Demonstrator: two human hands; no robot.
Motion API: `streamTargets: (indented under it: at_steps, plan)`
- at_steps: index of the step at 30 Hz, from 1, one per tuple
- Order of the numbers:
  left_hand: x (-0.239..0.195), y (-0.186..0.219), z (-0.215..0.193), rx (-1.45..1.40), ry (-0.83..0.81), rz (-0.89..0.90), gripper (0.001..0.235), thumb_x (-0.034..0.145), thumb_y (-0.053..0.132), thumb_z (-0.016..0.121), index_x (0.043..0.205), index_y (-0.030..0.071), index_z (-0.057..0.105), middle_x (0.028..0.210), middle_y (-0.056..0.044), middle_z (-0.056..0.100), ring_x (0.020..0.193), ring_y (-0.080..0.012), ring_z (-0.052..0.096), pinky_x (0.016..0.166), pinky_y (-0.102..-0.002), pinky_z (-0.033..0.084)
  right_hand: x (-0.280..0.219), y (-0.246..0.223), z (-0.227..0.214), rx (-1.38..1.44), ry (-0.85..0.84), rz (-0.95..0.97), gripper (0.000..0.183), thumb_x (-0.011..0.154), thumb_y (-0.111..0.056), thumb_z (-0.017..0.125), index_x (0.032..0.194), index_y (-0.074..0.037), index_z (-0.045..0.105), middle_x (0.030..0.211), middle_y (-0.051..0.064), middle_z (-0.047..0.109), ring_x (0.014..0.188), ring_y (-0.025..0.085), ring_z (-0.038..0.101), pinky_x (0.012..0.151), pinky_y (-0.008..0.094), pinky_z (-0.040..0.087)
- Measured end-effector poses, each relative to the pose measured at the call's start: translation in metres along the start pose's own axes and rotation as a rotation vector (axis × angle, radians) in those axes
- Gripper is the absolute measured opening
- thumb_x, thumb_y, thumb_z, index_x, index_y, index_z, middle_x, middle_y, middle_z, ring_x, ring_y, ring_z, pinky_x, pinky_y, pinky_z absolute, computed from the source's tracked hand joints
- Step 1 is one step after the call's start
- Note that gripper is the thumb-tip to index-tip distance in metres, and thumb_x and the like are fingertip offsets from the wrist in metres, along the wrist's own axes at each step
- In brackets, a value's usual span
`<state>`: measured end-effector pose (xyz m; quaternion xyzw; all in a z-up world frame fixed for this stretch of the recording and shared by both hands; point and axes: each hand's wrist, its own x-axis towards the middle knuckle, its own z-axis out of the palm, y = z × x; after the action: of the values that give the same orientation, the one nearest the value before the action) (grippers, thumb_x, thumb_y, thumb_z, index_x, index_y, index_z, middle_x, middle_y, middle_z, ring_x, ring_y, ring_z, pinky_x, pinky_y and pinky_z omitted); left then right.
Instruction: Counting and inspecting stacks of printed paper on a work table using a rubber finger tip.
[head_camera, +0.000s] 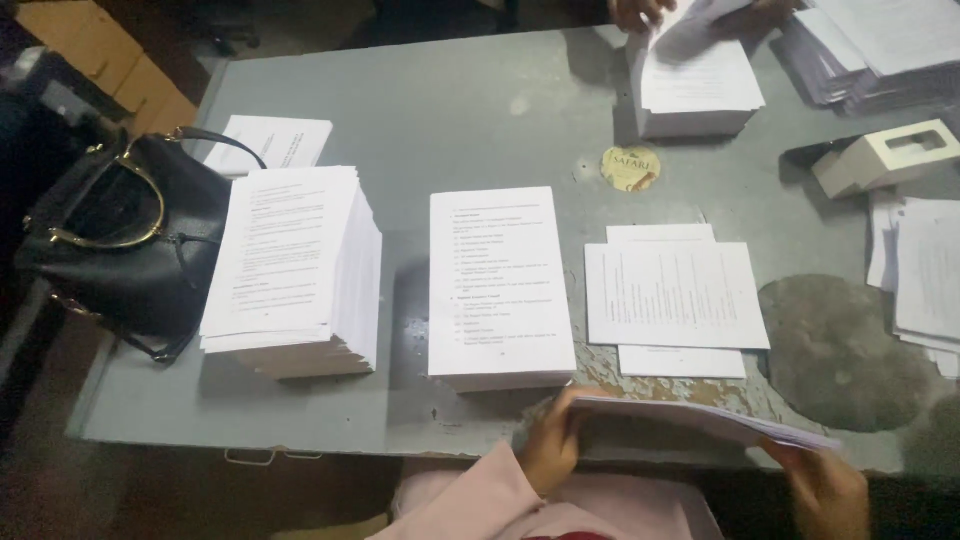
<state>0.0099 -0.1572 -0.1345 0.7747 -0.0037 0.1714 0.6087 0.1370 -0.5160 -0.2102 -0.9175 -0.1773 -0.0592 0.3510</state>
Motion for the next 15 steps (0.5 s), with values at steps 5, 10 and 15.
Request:
streamTargets:
  at_steps: [5,10,15]
  plan:
    - [0.008,0.010,0.002,-0.180,0.034,0.158,0.028,0.113,0.025,0.033,0.114,0.006,0.053,0.114,-0.016,0.066,0.112,-0.0347,0.066,0.101,-0.046,0.050,0.018,-0.040,-0.012,0.286,-0.171,-0.048,0.033,0.104,-0.023,0.049,0.114,-0.008,0.077,0.125,0.009,0.077,0.119,0.024,0.071,0.113,0.037,0.046]
    - [0.007,-0.001,0.009,-0.158,0.030,0.202,0.028,0.113,0.024,0.031,0.116,0.004,0.051,0.114,-0.019,0.064,0.109,-0.0357,0.064,0.098,-0.048,0.050,0.001,0.057,0.029,-0.119,-0.095,-0.005,0.030,0.093,-0.023,0.064,0.120,-0.010,0.067,0.099,0.014,0.077,0.086,0.034,0.073,0.081,0.043,0.053]
    - [0.004,-0.004,0.008,-0.018,0.048,0.139,0.048,0.112,0.036,0.025,0.110,0.005,0.061,0.107,-0.013,0.069,0.105,-0.0319,0.069,0.094,-0.043,0.050,-0.012,0.061,0.035,0.073,-0.072,-0.045,0.016,0.094,-0.018,0.065,0.105,-0.009,0.073,0.091,0.009,0.075,0.081,0.023,0.069,0.079,0.037,0.051]
